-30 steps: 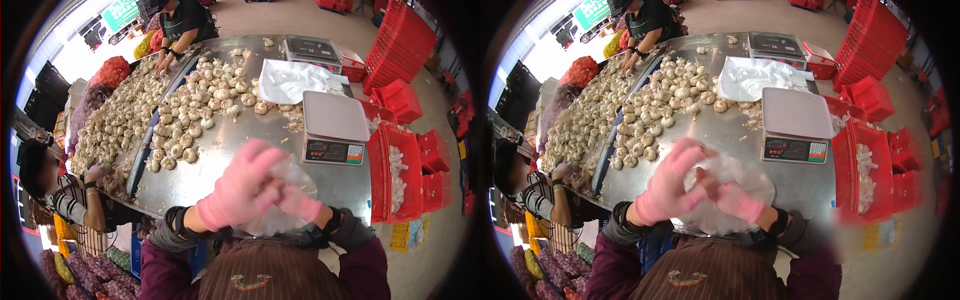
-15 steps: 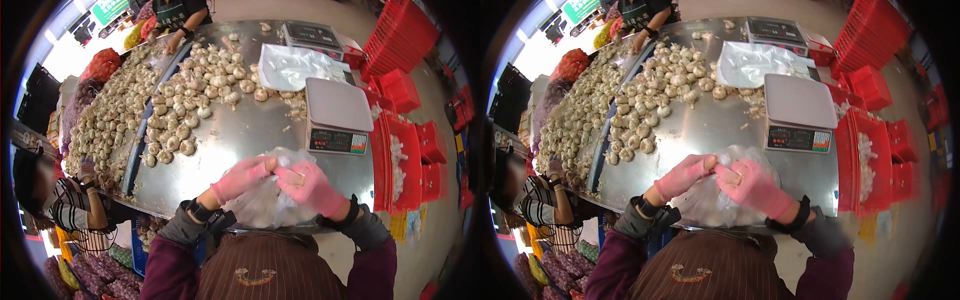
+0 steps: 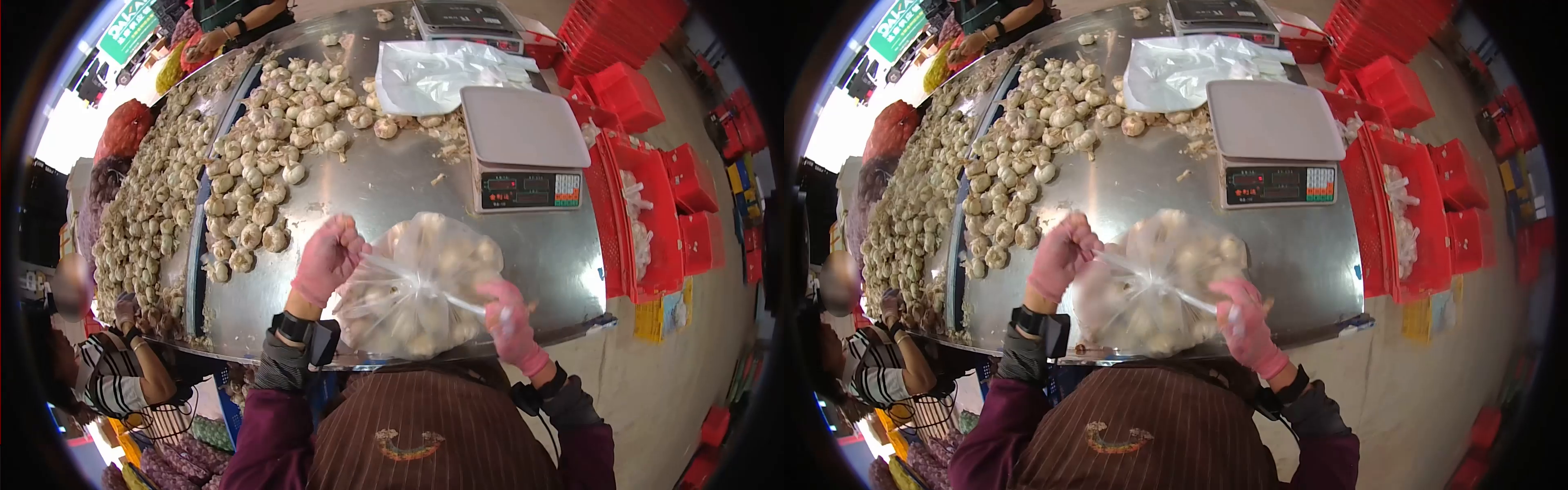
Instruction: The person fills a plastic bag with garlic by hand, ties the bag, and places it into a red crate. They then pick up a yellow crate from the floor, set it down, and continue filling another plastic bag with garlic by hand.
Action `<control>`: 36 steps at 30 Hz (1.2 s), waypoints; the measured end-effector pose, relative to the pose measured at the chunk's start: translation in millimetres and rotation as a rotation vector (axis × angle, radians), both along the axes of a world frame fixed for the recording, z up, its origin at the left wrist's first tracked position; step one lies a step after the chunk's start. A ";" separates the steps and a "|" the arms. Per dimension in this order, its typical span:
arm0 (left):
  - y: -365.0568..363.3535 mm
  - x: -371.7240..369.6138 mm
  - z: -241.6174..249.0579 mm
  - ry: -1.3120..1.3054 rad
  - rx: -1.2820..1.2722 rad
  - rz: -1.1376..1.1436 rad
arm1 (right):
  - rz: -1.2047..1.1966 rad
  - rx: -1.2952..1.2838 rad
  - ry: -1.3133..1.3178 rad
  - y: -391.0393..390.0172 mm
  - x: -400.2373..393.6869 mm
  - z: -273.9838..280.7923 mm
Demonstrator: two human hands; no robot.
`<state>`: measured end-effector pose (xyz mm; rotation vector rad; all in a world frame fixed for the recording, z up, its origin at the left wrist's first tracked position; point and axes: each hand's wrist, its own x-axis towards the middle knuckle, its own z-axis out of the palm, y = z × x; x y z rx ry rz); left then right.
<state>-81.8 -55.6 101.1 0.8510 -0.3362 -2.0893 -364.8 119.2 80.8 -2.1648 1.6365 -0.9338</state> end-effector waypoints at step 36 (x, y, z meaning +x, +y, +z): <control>14.6 -47.7 -18.9 -0.577 -1.093 -0.654 | 0.155 -0.406 0.230 -77.6 66.6 11.4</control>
